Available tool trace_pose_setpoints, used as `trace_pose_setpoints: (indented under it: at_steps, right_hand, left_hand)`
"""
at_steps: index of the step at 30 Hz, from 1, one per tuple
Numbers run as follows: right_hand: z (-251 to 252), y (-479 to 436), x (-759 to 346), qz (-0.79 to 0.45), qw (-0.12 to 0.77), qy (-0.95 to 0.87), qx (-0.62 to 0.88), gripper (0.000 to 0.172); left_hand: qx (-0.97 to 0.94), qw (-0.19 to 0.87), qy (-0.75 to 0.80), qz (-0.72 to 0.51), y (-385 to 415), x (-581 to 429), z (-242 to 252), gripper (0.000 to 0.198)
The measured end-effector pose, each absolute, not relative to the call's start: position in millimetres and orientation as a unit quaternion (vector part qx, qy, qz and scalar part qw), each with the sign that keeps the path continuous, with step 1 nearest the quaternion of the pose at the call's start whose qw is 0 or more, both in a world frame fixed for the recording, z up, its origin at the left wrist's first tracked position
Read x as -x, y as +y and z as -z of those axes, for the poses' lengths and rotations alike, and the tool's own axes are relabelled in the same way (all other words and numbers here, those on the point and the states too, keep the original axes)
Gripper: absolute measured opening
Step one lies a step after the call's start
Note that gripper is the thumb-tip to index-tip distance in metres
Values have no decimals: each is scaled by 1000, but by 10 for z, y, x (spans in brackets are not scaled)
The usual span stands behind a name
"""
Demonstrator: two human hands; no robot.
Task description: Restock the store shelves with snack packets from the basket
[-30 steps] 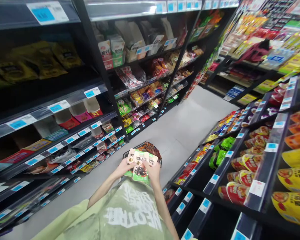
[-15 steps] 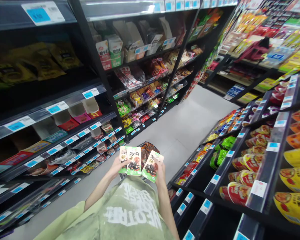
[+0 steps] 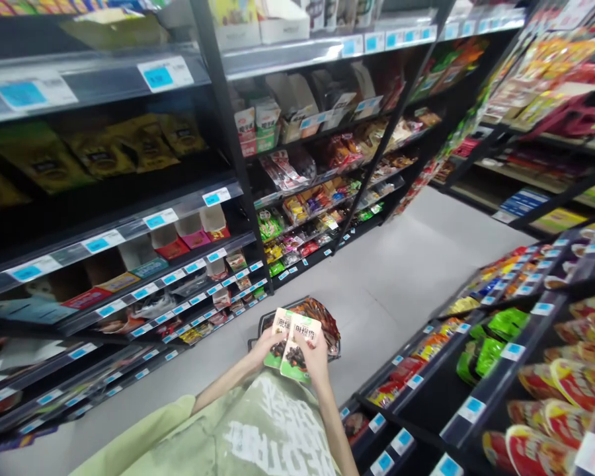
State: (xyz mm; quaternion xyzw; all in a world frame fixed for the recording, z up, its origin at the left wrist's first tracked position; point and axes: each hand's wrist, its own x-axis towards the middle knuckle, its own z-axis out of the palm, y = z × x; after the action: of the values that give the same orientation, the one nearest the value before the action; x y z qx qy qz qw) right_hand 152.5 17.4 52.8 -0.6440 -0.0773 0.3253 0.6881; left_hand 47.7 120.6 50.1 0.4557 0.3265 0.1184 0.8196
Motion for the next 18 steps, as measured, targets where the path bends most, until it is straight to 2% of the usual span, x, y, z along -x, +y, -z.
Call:
trace_pose_setpoints:
  at_steps: [8, 13, 18]
  right_hand:
    - [-434, 100, -1469, -366, 693, -61, 618, 53]
    - [-390, -3, -1555, -405, 710, 8, 575, 52]
    - [-314, -47, -1645, -375, 727, 51, 573, 53]
  left_hand:
    - [-428, 836, 325, -109, 1207, -397, -482, 67]
    - [-456, 787, 383, -162, 1269, -393, -448, 70]
    - [-520, 721, 408, -208, 1242, -400, -480, 67]
